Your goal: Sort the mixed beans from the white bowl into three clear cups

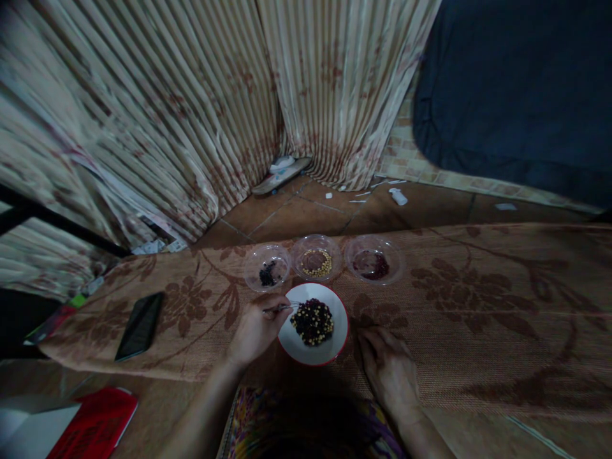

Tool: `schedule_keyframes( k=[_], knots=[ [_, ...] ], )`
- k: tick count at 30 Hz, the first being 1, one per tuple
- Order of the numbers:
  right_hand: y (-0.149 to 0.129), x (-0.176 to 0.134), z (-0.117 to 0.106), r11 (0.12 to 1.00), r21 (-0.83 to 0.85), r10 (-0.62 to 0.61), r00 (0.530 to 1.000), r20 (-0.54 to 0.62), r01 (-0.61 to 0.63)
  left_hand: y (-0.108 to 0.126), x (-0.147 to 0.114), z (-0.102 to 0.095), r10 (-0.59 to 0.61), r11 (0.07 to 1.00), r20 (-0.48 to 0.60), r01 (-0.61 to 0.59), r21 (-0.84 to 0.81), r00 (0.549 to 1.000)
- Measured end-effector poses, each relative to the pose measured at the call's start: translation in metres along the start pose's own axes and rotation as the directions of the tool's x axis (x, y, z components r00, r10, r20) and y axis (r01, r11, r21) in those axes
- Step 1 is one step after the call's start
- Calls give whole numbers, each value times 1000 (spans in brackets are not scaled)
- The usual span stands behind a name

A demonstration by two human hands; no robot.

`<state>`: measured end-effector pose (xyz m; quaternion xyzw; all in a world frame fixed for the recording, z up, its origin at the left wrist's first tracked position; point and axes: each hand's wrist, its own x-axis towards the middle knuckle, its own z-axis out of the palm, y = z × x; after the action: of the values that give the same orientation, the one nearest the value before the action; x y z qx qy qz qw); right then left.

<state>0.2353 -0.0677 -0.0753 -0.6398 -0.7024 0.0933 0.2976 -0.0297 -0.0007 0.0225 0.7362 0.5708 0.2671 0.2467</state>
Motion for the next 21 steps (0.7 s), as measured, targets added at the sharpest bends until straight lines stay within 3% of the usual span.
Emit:
schedule_keyframes(
  k=[13,21],
  knots=[
    [-1,0,1,1000,-1,14,1000,-16,-14,4,1,1,-59,996,-38,56,-69,998],
    [-2,1,2,1000,4,16,1000,-22,-16,25,16,-10,-21,968,-74,2,-252,997]
  ],
)
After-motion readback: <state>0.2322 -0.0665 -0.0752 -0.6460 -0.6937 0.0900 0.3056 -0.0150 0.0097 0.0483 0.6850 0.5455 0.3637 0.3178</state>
